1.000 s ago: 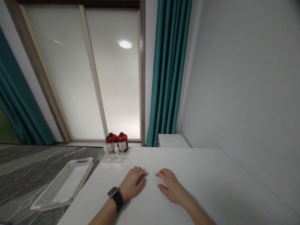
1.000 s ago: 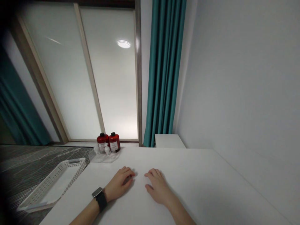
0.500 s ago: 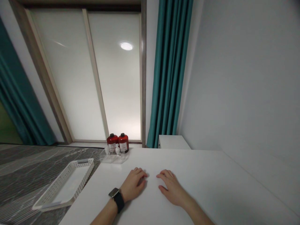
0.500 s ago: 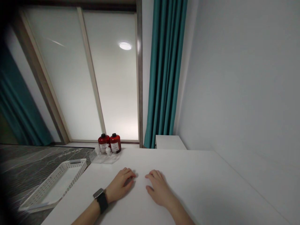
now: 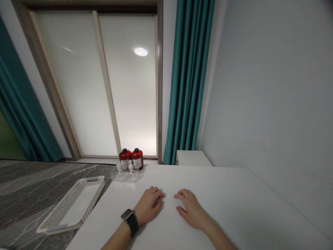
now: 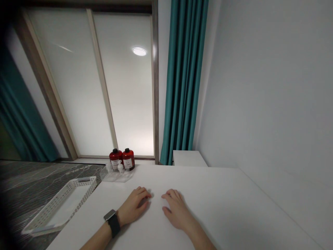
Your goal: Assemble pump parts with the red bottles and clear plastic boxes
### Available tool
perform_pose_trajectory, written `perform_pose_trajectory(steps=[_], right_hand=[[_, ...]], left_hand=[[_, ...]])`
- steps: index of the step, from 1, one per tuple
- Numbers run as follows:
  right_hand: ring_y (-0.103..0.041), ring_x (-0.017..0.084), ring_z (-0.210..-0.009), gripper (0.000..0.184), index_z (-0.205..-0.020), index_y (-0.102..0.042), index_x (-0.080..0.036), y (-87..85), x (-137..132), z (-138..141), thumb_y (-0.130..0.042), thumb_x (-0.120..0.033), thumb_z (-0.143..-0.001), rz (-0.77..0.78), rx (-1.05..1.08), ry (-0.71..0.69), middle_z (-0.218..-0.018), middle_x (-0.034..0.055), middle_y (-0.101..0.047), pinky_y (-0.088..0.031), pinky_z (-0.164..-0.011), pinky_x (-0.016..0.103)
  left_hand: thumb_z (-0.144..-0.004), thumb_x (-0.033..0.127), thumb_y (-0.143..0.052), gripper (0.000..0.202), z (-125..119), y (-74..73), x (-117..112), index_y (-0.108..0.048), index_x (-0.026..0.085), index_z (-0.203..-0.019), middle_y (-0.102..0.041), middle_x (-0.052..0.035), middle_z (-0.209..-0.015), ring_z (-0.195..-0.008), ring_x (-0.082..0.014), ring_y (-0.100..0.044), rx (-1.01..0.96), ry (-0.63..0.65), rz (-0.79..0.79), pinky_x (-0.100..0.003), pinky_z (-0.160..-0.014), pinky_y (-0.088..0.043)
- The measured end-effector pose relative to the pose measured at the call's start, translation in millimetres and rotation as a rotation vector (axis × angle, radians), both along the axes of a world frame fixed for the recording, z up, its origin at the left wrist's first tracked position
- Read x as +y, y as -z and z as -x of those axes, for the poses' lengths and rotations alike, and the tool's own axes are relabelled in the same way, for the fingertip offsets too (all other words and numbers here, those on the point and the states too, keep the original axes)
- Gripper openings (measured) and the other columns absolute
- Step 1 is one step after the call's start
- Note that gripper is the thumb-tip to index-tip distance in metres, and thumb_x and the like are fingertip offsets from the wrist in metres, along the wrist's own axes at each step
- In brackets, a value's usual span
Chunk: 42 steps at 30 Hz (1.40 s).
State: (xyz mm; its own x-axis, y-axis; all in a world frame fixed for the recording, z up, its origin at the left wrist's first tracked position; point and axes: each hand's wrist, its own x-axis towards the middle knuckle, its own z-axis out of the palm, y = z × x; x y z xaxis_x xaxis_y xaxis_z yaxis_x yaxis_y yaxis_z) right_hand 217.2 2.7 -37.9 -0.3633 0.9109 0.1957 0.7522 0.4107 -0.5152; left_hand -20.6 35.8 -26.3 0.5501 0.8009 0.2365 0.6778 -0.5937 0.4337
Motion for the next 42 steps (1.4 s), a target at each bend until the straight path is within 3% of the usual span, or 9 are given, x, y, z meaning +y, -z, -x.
perform_pose_trajectory(steps=[28,33,38,42], right_hand=[[-0.051,0.026,-0.119,0.042,-0.123,-0.061,-0.022,-2.0,-1,-3,-0.056,-0.012,-0.082,0.016,0.012,-0.033,-0.125,0.0094,-0.058,-0.037,-0.108,0.042],[-0.051,0.026,-0.121,0.042,-0.124,-0.061,-0.022,-2.6,-2,-3,-0.055,-0.013,-0.084,0.024,-0.002,-0.035,-0.126,0.0101,-0.059,-0.038,-0.108,0.043],[-0.052,0.027,-0.121,0.040,-0.124,-0.061,-0.023,2.0,0,-5,-0.054,-0.014,-0.085,-0.012,-0.041,-0.038,-0.126,0.0106,-0.060,-0.039,-0.108,0.045],[-0.054,0.028,-0.120,0.036,-0.123,-0.062,-0.024,7.3,2,-6,-0.054,-0.018,-0.088,-0.065,-0.068,-0.047,-0.125,0.0103,-0.061,-0.041,-0.106,0.047]], left_hand=[[-0.083,0.012,-0.056,0.024,2,-4.0,-1,-0.065,0.021,-0.103,-0.066,-0.0071,-0.103,-0.098,-0.0253,-0.057,0.016,0.012,0.010,-0.038,-0.086,-0.045],[-0.086,0.011,-0.052,0.022,13,-17.9,7,-0.065,0.019,-0.102,-0.067,-0.0062,-0.095,-0.089,-0.0207,-0.062,-0.105,0.017,0.045,-0.032,-0.083,-0.049],[-0.086,0.011,-0.051,0.026,23,-37.9,15,-0.066,0.018,-0.105,-0.068,-0.0052,-0.094,-0.084,-0.0200,-0.064,-0.040,0.084,-0.010,-0.031,-0.081,-0.049],[-0.088,0.012,-0.050,0.023,34,-30.8,17,-0.068,0.019,-0.101,-0.069,-0.0046,-0.090,-0.083,-0.0195,-0.064,-0.083,0.049,-0.030,-0.030,-0.078,-0.048]])
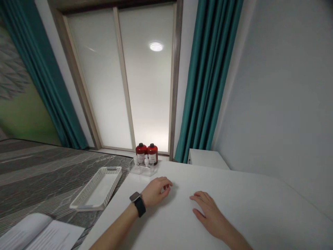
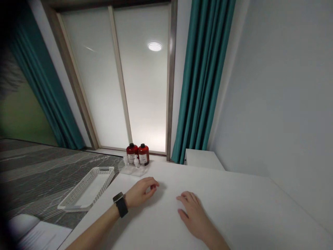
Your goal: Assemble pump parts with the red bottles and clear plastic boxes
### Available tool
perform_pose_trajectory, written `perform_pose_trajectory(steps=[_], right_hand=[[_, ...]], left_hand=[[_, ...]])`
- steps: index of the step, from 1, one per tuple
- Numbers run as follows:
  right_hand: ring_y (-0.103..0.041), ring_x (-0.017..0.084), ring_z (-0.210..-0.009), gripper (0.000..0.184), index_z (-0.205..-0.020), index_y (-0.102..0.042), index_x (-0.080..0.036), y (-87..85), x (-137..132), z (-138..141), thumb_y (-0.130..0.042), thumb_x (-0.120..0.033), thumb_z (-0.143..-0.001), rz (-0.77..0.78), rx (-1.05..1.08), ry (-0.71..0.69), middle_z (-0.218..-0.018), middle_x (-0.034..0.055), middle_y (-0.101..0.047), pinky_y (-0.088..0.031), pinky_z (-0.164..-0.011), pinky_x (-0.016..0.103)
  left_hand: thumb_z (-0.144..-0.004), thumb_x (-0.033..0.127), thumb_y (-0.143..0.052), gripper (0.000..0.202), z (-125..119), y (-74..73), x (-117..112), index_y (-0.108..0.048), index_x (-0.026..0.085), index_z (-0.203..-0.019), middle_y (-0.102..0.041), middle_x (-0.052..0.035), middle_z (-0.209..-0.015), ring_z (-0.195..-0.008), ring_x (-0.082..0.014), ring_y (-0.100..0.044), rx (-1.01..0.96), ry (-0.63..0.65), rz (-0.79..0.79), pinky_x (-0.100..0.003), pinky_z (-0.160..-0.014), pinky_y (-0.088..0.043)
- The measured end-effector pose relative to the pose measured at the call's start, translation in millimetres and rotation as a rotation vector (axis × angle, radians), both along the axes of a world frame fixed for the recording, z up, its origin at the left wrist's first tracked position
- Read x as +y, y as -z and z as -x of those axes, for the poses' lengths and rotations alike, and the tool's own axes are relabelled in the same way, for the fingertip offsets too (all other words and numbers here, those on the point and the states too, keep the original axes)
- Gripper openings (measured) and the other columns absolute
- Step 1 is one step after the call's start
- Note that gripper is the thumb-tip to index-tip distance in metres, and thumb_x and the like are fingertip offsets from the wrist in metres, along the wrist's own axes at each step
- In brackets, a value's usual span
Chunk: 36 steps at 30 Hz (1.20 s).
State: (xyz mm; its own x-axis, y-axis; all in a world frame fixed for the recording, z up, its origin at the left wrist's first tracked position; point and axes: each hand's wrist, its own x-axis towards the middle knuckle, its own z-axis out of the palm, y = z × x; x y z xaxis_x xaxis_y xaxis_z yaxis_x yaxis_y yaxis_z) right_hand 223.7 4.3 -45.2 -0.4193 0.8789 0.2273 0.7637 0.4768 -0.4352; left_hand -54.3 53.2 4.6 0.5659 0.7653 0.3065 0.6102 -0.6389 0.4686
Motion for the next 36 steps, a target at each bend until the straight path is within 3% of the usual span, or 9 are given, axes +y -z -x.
perform_pose_trajectory(steps=[5,10,15,20,24,30,36], right_hand=[[-0.058,0.028,-0.108,0.026,-0.116,-0.064,-0.024,12.8,5,8,-0.052,-0.027,-0.093,-0.105,0.013,0.069,-0.113,0.0100,-0.063,-0.045,-0.097,0.048],[-0.059,0.028,-0.101,0.019,-0.109,-0.064,-0.025,14.0,28,33,-0.053,-0.026,-0.093,-0.149,0.066,0.078,-0.105,0.0083,-0.064,-0.047,-0.089,0.047],[-0.058,0.028,-0.107,0.034,-0.116,-0.059,-0.024,-2.5,81,93,-0.058,-0.013,-0.083,-0.139,0.312,-0.067,-0.112,0.0082,-0.063,-0.047,-0.095,0.047],[-0.050,0.029,-0.123,0.053,-0.128,-0.049,-0.025,-8.5,131,169,-0.068,-0.020,-0.079,-0.163,0.395,-0.101,-0.128,0.0093,-0.054,-0.041,-0.107,0.048],[-0.051,0.030,-0.122,0.065,-0.132,-0.044,-0.024,-4.2,151,206,-0.074,-0.025,-0.075,-0.171,0.458,-0.075,-0.126,0.0105,-0.052,-0.043,-0.106,0.049],[-0.055,0.031,-0.119,0.073,-0.136,-0.040,-0.025,5.3,159,219,-0.075,-0.023,-0.073,-0.159,0.525,-0.068,-0.126,0.0119,-0.055,-0.046,-0.102,0.050],[-0.057,0.030,-0.113,0.071,-0.134,-0.041,-0.022,3.7,150,205,-0.075,-0.020,-0.071,-0.112,0.525,-0.074,-0.122,0.0115,-0.057,-0.047,-0.101,0.049]], left_hand=[[-0.091,0.013,-0.047,0.021,16,18.6,4,-0.067,0.017,-0.096,-0.066,-0.0049,-0.087,-0.076,-0.0172,-0.062,-0.181,-0.105,-0.014,-0.026,-0.067,-0.046],[-0.090,0.014,-0.047,0.017,26,11.9,7,-0.063,0.018,-0.096,-0.061,-0.0036,-0.085,-0.075,-0.0169,-0.058,-0.359,-0.228,-0.138,-0.027,-0.068,-0.046],[-0.088,0.016,-0.048,0.011,34,5.7,7,-0.058,0.019,-0.089,-0.058,-0.0032,-0.087,-0.073,-0.0172,-0.056,-0.606,-0.490,-0.267,-0.027,-0.066,-0.046],[-0.084,0.022,-0.052,0.007,49,13.9,14,-0.059,0.019,-0.085,-0.059,-0.0022,-0.082,-0.073,-0.0184,-0.058,-0.864,-0.670,-0.170,-0.026,-0.061,-0.046],[-0.084,0.022,-0.051,0.007,55,19.6,19,-0.057,0.019,-0.085,-0.059,-0.0017,-0.080,-0.071,-0.0180,-0.058,-0.912,-0.720,-0.164,-0.025,-0.059,-0.045],[-0.083,0.019,-0.050,0.008,56,18.1,18,-0.058,0.020,-0.081,-0.058,-0.0018,-0.081,-0.073,-0.0184,-0.056,-0.898,-0.738,-0.260,-0.027,-0.065,-0.046],[-0.085,0.018,-0.049,0.009,56,19.1,18,-0.057,0.020,-0.085,-0.057,-0.0017,-0.082,-0.073,-0.0185,-0.057,-0.904,-0.712,-0.255,-0.028,-0.065,-0.047]])
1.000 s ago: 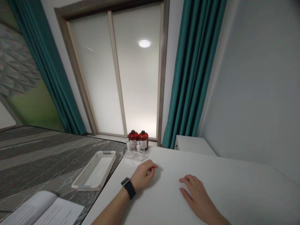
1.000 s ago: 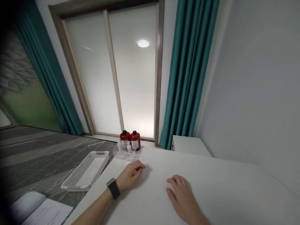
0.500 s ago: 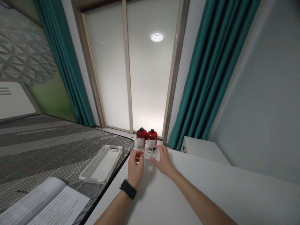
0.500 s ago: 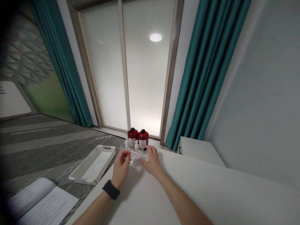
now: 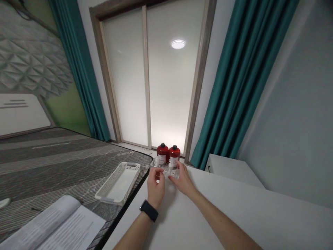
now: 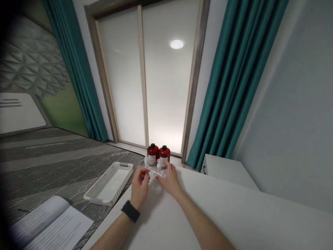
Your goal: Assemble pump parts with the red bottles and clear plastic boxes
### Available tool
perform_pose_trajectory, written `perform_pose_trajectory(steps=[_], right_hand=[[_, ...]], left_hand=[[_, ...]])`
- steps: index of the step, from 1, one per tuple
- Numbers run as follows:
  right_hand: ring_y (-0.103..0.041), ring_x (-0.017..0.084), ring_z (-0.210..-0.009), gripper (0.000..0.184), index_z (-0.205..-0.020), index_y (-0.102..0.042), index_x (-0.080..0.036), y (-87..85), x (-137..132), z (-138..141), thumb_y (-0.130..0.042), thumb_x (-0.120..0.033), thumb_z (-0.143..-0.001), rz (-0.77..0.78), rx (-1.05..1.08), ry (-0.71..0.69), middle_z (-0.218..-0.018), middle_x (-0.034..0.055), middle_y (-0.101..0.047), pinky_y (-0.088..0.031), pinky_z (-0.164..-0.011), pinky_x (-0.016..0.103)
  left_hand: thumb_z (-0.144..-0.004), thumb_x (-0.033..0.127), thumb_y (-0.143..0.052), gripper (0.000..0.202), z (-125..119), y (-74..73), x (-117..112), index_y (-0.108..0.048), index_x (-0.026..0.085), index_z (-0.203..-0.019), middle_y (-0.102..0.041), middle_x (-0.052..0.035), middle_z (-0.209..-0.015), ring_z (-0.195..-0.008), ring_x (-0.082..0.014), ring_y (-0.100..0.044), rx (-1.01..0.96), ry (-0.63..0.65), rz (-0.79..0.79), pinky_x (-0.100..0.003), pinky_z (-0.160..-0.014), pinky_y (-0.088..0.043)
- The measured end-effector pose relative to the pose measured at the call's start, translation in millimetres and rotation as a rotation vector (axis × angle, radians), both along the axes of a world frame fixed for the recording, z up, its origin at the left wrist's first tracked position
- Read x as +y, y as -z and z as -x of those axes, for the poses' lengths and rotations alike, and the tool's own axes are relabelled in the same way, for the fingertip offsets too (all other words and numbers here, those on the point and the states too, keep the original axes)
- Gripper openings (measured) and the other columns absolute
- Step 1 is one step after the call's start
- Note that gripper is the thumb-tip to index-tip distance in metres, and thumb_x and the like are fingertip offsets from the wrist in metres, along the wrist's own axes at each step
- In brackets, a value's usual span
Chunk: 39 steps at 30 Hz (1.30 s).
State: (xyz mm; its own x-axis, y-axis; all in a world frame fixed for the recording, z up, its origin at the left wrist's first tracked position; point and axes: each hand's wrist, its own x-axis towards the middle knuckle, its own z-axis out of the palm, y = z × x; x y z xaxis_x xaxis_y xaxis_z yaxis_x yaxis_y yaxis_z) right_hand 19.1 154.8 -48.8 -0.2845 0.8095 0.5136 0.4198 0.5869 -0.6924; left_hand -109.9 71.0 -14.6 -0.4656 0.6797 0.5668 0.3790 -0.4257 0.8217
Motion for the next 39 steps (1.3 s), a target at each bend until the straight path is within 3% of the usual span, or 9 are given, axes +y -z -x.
perform_pose_trajectory(steps=[8,14,17,21,25,30,34,39], right_hand=[[-0.061,0.027,-0.108,0.072,-0.132,-0.042,-0.021,-5.2,-53,-68,-0.074,-0.019,-0.068,0.088,-0.052,0.007,-0.116,0.0091,-0.060,-0.049,-0.098,0.046],[-0.056,0.028,-0.119,0.077,-0.138,-0.038,-0.022,-8.8,-106,-125,-0.069,-0.017,-0.068,0.229,-0.095,0.003,-0.125,0.0101,-0.056,-0.044,-0.101,0.046],[-0.054,0.028,-0.121,0.085,-0.143,-0.033,-0.023,-11.0,-129,-144,-0.067,-0.015,-0.066,0.322,-0.108,0.033,-0.127,0.0105,-0.054,-0.043,-0.103,0.046],[-0.052,0.027,-0.119,0.095,-0.149,-0.025,-0.022,-9.9,-156,-158,-0.067,-0.014,-0.064,0.392,-0.087,0.066,-0.127,0.0102,-0.051,-0.041,-0.103,0.044],[-0.051,0.027,-0.117,0.101,-0.152,-0.020,-0.023,1.4,-174,-167,-0.068,-0.013,-0.064,0.374,-0.055,0.078,-0.128,0.0102,-0.050,-0.042,-0.102,0.043],[-0.052,0.026,-0.111,0.108,-0.154,-0.017,-0.024,12.3,-182,-178,-0.072,-0.013,-0.062,0.349,-0.030,0.106,-0.126,0.0094,-0.049,-0.042,-0.100,0.043],[-0.052,0.024,-0.110,0.110,-0.156,-0.015,-0.026,9.1,-182,-185,-0.073,-0.014,-0.063,0.406,-0.052,0.044,-0.128,0.0090,-0.047,-0.042,-0.102,0.042],[-0.052,0.024,-0.109,0.110,-0.156,-0.015,-0.028,7.8,-183,-188,-0.072,-0.013,-0.062,0.405,-0.067,0.043,-0.129,0.0091,-0.047,-0.041,-0.103,0.044]], left_hand=[[-0.083,0.019,-0.051,0.014,-23,-8.5,-13,-0.059,0.020,-0.094,-0.060,-0.0044,-0.094,-0.082,-0.0202,-0.060,0.062,0.135,0.050,-0.030,-0.067,-0.050],[-0.083,0.013,-0.051,0.018,-41,-2.4,-26,-0.060,0.020,-0.097,-0.060,-0.0045,-0.093,-0.079,-0.0195,-0.059,0.276,0.436,0.207,-0.027,-0.062,-0.046],[-0.086,0.015,-0.052,0.014,-51,-3.3,-37,-0.061,0.020,-0.096,-0.060,-0.0050,-0.093,-0.083,-0.0204,-0.059,0.390,0.605,0.227,-0.028,-0.066,-0.046],[-0.090,0.022,-0.053,0.015,-63,-8.6,-51,-0.062,0.019,-0.102,-0.060,-0.0056,-0.093,-0.084,-0.0208,-0.057,0.449,0.808,0.186,-0.032,-0.076,-0.046],[-0.081,0.027,-0.068,0.030,-71,-8.4,-60,-0.061,0.020,-0.109,-0.057,-0.0048,-0.095,-0.085,-0.0212,-0.055,0.499,0.957,0.183,-0.032,-0.077,-0.044],[-0.073,0.024,-0.075,0.039,-78,-4.3,-63,-0.059,0.021,-0.108,-0.055,-0.0043,-0.098,-0.088,-0.0214,-0.053,0.519,1.012,0.256,-0.031,-0.078,-0.044],[-0.074,0.030,-0.078,0.039,-80,-5.0,-65,-0.058,0.022,-0.107,-0.054,-0.0072,-0.109,-0.096,-0.0229,-0.053,0.470,1.059,0.257,-0.032,-0.081,-0.045],[-0.075,0.040,-0.080,0.042,-81,-2.9,-63,-0.060,0.021,-0.106,-0.056,-0.0070,-0.105,-0.089,-0.0209,-0.053,0.442,1.081,0.243,-0.031,-0.078,-0.045]])
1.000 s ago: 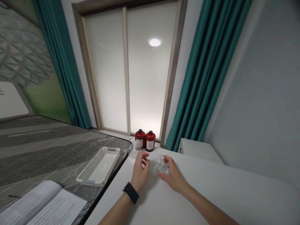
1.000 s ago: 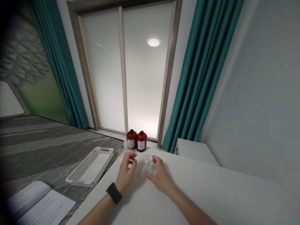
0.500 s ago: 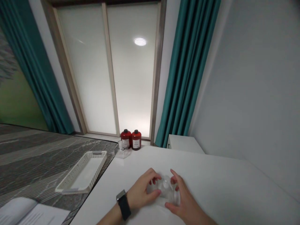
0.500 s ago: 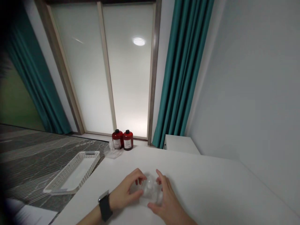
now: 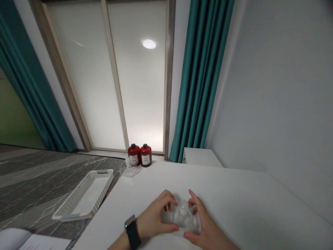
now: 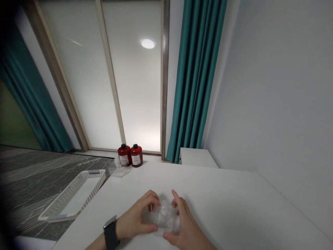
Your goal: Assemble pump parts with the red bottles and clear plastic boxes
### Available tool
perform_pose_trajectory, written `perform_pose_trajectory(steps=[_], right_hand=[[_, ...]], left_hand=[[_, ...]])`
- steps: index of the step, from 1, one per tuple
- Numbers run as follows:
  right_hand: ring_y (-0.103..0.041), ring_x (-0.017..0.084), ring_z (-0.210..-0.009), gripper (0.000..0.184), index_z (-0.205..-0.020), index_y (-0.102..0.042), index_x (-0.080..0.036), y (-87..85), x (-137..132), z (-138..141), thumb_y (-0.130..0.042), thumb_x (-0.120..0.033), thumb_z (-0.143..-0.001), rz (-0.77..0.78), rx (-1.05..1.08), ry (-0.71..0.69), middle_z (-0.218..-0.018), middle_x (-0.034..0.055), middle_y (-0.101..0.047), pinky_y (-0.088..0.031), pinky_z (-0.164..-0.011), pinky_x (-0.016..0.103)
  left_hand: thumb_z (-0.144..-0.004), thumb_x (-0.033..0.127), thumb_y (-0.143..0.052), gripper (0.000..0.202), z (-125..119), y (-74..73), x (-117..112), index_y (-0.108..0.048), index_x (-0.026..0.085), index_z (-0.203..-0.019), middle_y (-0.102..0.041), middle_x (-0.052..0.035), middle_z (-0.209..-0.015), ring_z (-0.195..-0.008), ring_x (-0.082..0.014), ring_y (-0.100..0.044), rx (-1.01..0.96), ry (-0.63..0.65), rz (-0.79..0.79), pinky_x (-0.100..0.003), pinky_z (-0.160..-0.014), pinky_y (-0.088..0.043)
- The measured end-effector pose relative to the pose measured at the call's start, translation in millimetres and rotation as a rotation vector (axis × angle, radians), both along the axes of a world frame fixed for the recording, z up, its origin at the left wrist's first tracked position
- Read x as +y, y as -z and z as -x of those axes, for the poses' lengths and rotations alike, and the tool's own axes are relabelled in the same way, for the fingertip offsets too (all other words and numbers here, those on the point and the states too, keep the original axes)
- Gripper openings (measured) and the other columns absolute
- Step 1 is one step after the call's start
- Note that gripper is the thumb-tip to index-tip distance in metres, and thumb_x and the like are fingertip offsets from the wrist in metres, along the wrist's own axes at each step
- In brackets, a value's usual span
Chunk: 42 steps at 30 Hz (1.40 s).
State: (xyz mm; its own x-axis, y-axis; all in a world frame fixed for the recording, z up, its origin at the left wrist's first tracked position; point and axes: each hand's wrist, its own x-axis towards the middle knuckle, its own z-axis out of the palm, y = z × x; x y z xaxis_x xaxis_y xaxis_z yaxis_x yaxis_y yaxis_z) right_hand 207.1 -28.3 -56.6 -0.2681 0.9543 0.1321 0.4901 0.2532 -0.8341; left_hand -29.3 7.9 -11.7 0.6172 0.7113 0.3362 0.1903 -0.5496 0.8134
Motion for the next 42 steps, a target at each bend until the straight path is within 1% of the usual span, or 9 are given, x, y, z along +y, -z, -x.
perform_pose_trajectory(steps=[5,8,14,18,22,27,30,34,42], right_hand=[[-0.052,0.025,-0.111,0.110,-0.156,-0.013,-0.026,-1.7,-1,1,-0.072,-0.014,-0.064,-0.001,-0.005,-0.003,-0.128,0.0096,-0.048,-0.043,-0.102,0.044],[-0.053,0.025,-0.110,0.112,-0.156,-0.013,-0.025,-0.1,-1,2,-0.072,-0.015,-0.062,0.002,0.001,0.019,-0.128,0.0095,-0.049,-0.044,-0.101,0.043],[-0.055,0.027,-0.115,0.110,-0.156,-0.013,-0.028,0.6,-4,4,-0.070,-0.013,-0.063,-0.001,-0.017,0.036,-0.132,0.0106,-0.050,-0.044,-0.103,0.046],[-0.052,0.031,-0.125,0.120,-0.157,-0.006,-0.034,-11.9,-8,-11,-0.076,-0.016,-0.061,0.023,-0.038,-0.041,-0.149,0.0133,-0.039,-0.042,-0.106,0.052],[-0.047,0.029,-0.134,0.088,-0.157,-0.003,-0.031,-14.7,3,-31,-0.057,-0.034,-0.088,-0.033,0.144,-0.110,-0.147,0.0144,-0.043,-0.043,-0.106,0.051],[-0.065,0.024,-0.105,0.054,-0.145,-0.033,-0.025,-4.2,43,-26,-0.047,-0.032,-0.093,-0.031,0.220,0.061,-0.115,0.0113,-0.061,-0.052,-0.095,0.046],[-0.067,0.023,-0.097,0.042,-0.131,-0.049,-0.021,-10.5,75,-7,-0.047,-0.030,-0.090,-0.085,0.113,0.011,-0.107,0.0107,-0.063,-0.055,-0.088,0.042],[-0.067,0.022,-0.094,0.039,-0.125,-0.054,-0.020,-35.3,125,26,-0.049,-0.024,-0.087,-0.169,-0.071,-0.091,-0.105,0.0098,-0.063,-0.058,-0.079,0.037],[-0.058,0.024,-0.112,0.054,-0.134,-0.052,-0.021,-92.2,224,105,-0.065,-0.019,-0.081,-0.305,-0.263,-0.274,-0.122,0.0102,-0.057,-0.044,-0.103,0.042]], left_hand=[[-0.074,0.054,-0.078,0.050,1,1.7,2,-0.062,0.021,-0.108,-0.056,-0.0073,-0.103,-0.084,-0.0198,-0.053,-0.026,0.014,-0.020,-0.030,-0.075,-0.045],[-0.084,0.058,-0.066,0.048,4,0.4,2,-0.061,0.020,-0.113,-0.058,-0.0082,-0.100,-0.081,-0.0198,-0.056,-0.069,0.004,0.012,-0.031,-0.073,-0.046],[-0.092,0.045,-0.058,0.035,2,1.1,2,-0.063,0.017,-0.113,-0.066,-0.0084,-0.094,-0.077,-0.0196,-0.061,-0.074,-0.144,0.106,-0.030,-0.071,-0.048],[-0.093,0.034,-0.056,0.023,5,-5.7,6,-0.068,0.017,-0.103,-0.069,-0.0073,-0.089,-0.077,-0.0192,-0.063,-0.043,-0.240,0.013,-0.030,-0.072,-0.050],[-0.093,0.029,-0.054,0.019,28,-16.1,18,-0.070,0.019,-0.092,-0.069,-0.0051,-0.081,-0.073,-0.0194,-0.063,0.026,-0.404,-0.136,-0.029,-0.068,-0.050],[-0.092,0.028,-0.049,0.021,67,-11.6,41,-0.068,0.020,-0.091,-0.070,-0.0050,-0.079,-0.066,-0.0195,-0.061,0.155,-0.661,-0.256,-0.029,-0.061,-0.047],[-0.092,0.028,-0.047,0.021,80,-4.5,50,-0.066,0.021,-0.089,-0.069,-0.0035,-0.076,-0.064,-0.0194,-0.061,0.194,-0.763,-0.258,-0.029,-0.061,-0.045],[-0.090,0.024,-0.048,0.019,81,1.2,52,-0.066,0.021,-0.087,-0.069,-0.0025,-0.075,-0.063,-0.0193,-0.061,0.194,-0.831,-0.243,-0.028,-0.061,-0.044],[-0.088,0.017,-0.045,0.019,68,6.2,48,-0.063,0.019,-0.085,-0.067,-0.0041,-0.078,-0.072,-0.0207,-0.062,0.254,-0.842,-0.216,-0.030,-0.068,-0.045]])
